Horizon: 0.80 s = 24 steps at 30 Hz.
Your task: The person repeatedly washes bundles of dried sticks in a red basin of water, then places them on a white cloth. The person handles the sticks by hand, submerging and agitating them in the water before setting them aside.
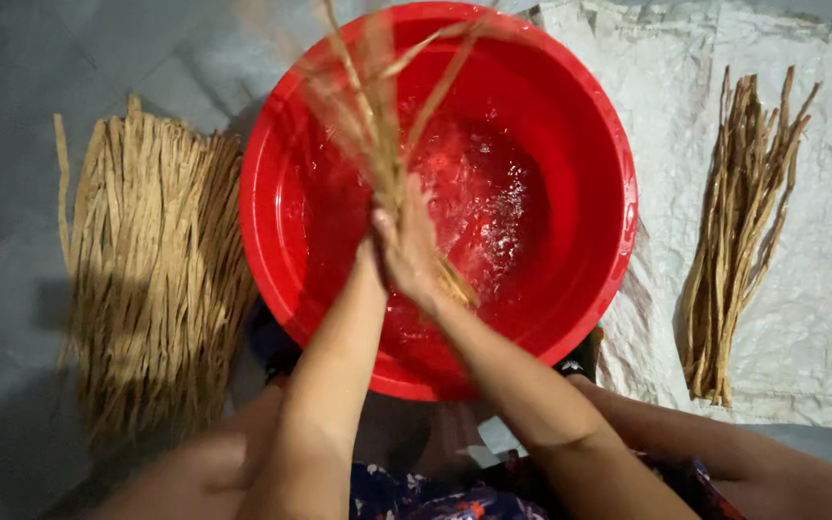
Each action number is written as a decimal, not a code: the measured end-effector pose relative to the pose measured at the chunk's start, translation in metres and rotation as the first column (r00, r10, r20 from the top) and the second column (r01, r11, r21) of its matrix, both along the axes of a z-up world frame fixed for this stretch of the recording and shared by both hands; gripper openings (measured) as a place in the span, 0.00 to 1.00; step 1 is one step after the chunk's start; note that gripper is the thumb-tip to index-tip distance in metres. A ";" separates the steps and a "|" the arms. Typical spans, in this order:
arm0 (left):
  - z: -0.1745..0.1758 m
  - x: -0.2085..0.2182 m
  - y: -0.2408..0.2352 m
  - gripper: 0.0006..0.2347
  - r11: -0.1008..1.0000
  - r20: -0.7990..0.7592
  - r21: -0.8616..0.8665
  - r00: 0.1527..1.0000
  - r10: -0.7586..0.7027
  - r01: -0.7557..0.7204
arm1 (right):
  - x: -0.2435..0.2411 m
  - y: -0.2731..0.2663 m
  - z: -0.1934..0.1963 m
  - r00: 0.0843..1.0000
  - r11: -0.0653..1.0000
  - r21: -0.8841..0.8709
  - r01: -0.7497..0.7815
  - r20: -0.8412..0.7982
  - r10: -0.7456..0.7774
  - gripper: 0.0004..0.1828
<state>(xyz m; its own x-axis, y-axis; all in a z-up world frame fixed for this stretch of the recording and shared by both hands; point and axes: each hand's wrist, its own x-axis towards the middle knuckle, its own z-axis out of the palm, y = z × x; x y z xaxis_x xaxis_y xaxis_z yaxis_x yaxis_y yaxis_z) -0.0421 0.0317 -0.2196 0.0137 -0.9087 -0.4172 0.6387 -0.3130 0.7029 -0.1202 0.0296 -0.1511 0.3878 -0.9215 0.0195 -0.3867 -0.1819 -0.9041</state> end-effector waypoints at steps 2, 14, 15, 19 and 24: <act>-0.008 0.000 -0.002 0.44 0.999 0.022 0.041 1.000 0.022 -0.023 | 0.006 -0.003 0.002 0.999 0.968 0.250 0.025 -0.028 -0.018 0.46; -0.052 0.018 0.022 0.53 0.816 0.236 0.577 0.964 -0.122 -0.038 | -0.130 -0.070 -0.080 0.726 0.381 0.634 0.673 -0.470 -0.502 0.53; -0.053 0.003 0.031 0.52 0.780 0.181 0.624 0.960 -0.215 0.057 | -0.128 -0.054 -0.080 0.651 0.266 0.647 0.714 -0.475 -0.592 0.52; -0.050 -0.051 0.042 0.50 0.845 0.061 0.502 0.967 -0.246 0.184 | -0.054 -0.002 -0.058 0.801 0.405 0.861 0.308 -0.005 -0.598 0.50; -0.029 -0.033 0.044 0.45 0.997 -0.154 -0.057 0.987 -0.052 0.044 | -0.013 0.049 0.013 0.847 0.821 -0.566 0.071 -0.401 -0.349 0.36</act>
<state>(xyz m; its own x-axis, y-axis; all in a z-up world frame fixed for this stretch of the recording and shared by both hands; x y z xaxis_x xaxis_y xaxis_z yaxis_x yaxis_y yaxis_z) -0.0746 0.0762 -0.2486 -0.0916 -0.9278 -0.3617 0.7267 -0.3107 0.6126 -0.1329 0.0785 -0.1382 0.2735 -0.8834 0.3804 -0.8170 -0.4222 -0.3929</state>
